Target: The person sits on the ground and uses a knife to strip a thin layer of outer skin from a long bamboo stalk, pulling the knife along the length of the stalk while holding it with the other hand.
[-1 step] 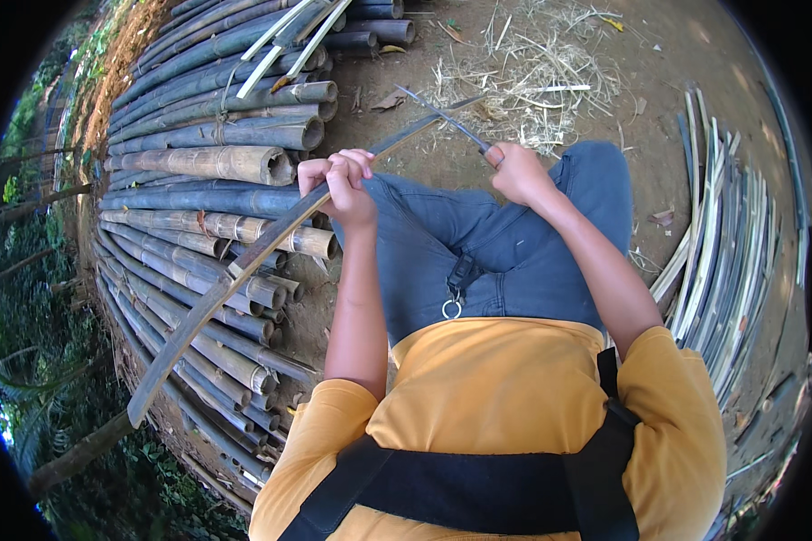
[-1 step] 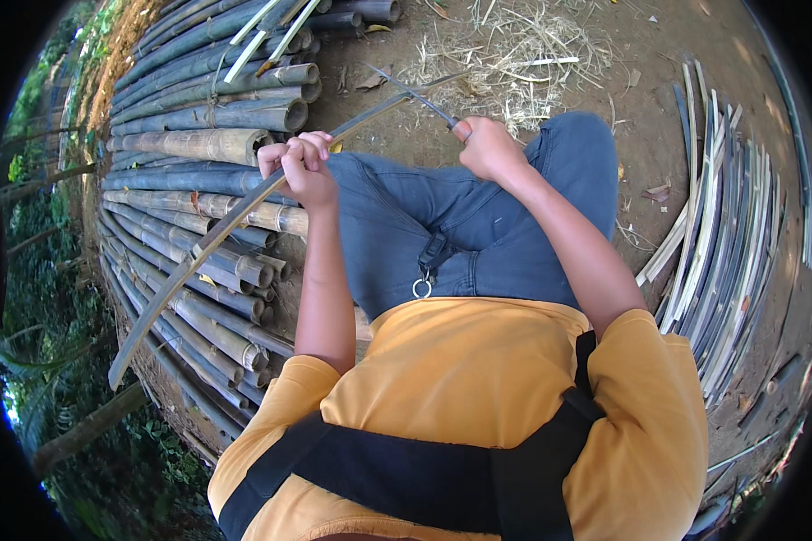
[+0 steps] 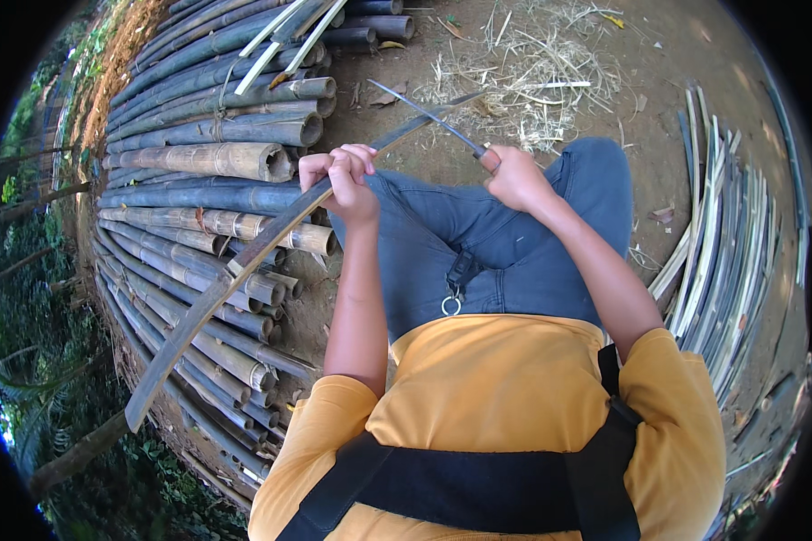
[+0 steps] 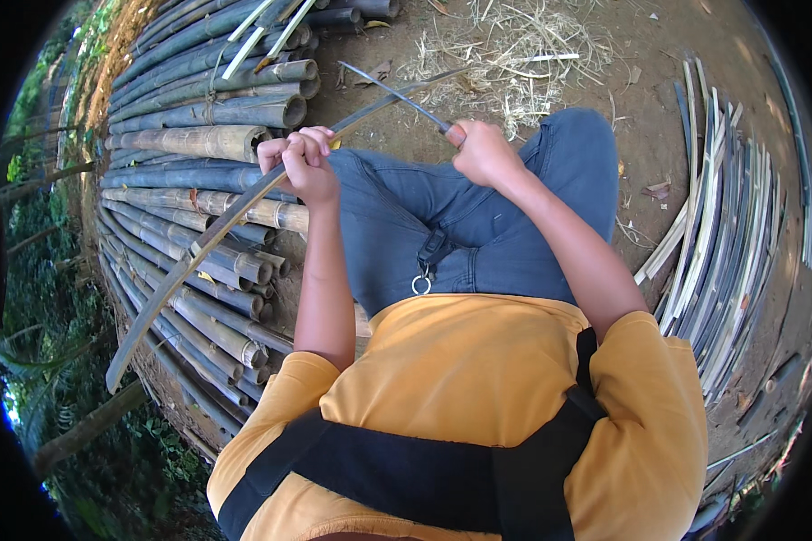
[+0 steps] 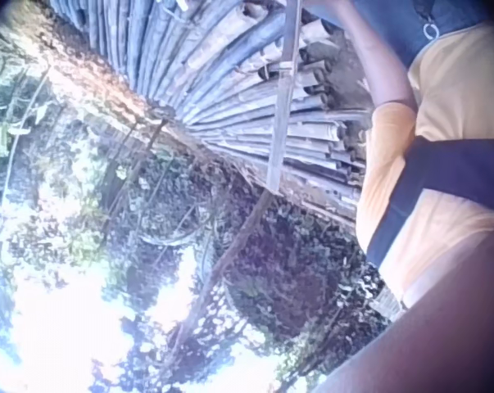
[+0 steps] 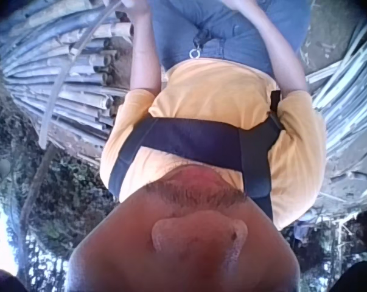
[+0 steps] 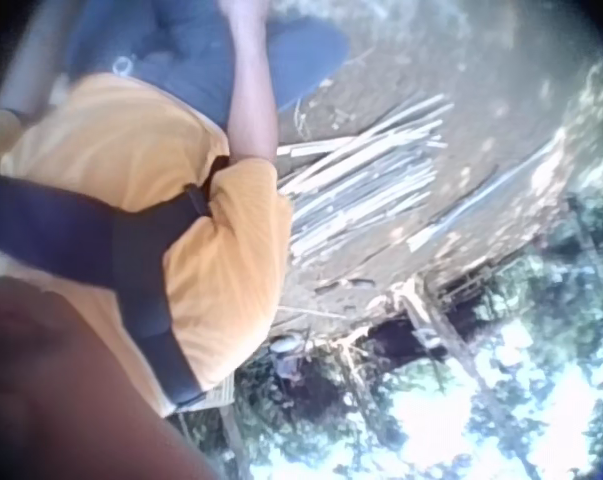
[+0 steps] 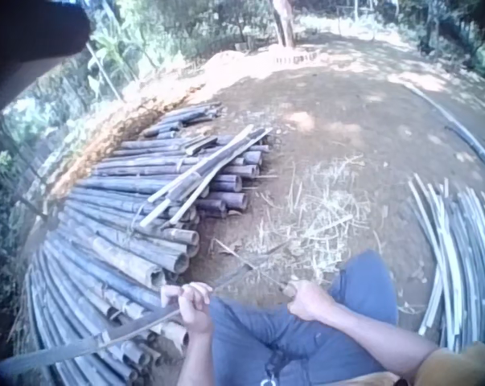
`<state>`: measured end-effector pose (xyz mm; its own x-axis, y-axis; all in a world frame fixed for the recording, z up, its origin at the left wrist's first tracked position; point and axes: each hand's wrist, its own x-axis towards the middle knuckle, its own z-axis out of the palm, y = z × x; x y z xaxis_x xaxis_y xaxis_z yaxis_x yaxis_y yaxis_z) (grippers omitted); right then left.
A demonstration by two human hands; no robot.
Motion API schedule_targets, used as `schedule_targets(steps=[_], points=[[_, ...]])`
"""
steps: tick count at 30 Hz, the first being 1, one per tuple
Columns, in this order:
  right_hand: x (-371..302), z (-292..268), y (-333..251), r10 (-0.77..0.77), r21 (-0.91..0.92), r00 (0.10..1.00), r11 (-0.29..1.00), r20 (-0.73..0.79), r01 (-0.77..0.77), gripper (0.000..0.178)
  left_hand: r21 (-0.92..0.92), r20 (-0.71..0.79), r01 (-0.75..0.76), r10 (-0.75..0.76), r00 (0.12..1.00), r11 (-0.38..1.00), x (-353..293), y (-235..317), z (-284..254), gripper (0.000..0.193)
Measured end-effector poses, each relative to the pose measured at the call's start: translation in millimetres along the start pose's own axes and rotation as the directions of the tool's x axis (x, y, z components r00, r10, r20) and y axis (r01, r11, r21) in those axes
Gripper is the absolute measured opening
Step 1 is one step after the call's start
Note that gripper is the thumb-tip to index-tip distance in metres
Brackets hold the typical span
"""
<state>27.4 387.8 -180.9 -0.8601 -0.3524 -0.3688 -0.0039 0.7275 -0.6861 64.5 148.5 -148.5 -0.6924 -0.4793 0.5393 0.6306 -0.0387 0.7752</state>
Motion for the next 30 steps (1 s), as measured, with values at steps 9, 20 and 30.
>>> schedule_targets(steps=[9,20,30], points=[[9.8,24.7,16.8,0.021,0.139,0.988,0.990,-0.150,0.000,0.013,0.099,0.114,-0.039,0.027,0.993,0.994,-3.0,7.3,35.9,0.015],[23.8,32.3,7.5,0.090,0.096,0.993,0.992,-0.079,-0.082,0.011,0.075,0.021,0.066,-0.068,0.997,0.995,15.0,4.0,0.9,0.015],[38.9,24.9,25.5,0.200,0.069,0.974,0.979,-0.106,-0.193,0.018,0.055,0.031,0.027,-0.028,0.999,0.998,9.0,2.8,5.1,0.014]])
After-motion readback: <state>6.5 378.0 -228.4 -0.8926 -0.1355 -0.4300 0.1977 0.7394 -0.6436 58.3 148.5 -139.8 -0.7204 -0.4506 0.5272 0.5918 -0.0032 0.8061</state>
